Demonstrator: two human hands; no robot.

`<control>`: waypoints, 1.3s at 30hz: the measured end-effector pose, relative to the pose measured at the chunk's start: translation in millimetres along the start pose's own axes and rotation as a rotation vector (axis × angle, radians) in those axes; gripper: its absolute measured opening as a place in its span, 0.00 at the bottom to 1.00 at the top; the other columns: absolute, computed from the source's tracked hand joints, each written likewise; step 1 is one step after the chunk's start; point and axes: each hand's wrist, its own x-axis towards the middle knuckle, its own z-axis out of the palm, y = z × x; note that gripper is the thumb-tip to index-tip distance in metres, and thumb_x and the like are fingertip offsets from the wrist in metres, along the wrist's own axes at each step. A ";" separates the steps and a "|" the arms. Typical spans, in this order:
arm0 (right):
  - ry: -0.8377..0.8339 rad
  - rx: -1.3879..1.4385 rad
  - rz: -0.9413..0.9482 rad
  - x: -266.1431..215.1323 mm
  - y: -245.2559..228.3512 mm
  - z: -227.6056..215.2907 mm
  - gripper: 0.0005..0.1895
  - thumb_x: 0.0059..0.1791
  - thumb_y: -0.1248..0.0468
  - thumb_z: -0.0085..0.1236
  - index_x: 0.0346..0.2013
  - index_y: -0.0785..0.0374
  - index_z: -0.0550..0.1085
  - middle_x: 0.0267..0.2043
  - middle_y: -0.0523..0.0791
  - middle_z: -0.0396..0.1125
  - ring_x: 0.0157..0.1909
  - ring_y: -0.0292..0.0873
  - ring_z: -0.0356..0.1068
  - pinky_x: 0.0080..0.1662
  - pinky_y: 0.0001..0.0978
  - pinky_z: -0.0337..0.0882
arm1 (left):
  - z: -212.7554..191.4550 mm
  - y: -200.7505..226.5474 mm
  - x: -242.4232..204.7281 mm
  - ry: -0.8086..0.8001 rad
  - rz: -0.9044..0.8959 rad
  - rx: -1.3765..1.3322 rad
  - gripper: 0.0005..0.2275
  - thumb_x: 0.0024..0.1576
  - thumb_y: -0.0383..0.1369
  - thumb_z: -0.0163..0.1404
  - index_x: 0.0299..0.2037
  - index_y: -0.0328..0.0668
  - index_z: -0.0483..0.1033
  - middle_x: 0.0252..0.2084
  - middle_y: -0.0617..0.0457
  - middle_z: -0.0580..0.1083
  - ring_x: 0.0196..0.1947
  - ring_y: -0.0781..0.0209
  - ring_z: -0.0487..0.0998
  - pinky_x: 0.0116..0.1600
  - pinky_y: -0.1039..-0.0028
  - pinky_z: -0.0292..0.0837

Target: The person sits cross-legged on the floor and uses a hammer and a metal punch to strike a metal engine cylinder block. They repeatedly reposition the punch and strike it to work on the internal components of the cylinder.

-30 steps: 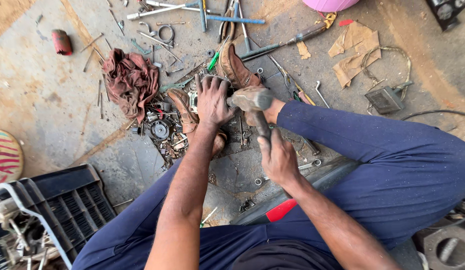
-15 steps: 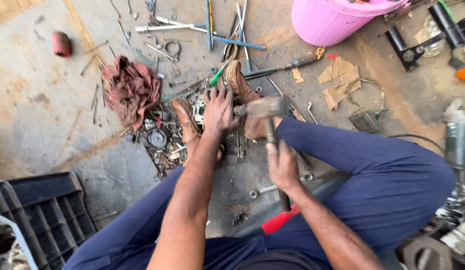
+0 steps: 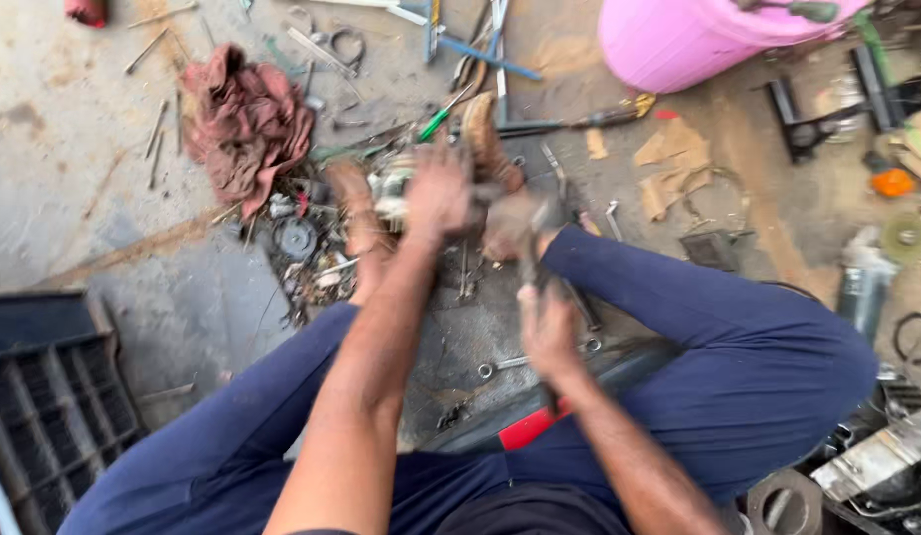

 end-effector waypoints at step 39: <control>0.016 0.133 0.050 -38.3 48.8 9.3 0.25 0.58 0.48 0.42 0.39 0.68 0.72 0.24 0.53 0.65 0.30 0.46 0.68 0.35 0.45 0.66 | -9.2 -1.1 6.0 -0.066 0.051 0.004 0.42 0.46 0.60 0.59 0.56 0.24 0.66 0.58 0.28 0.67 0.68 0.28 0.56 0.72 0.39 0.43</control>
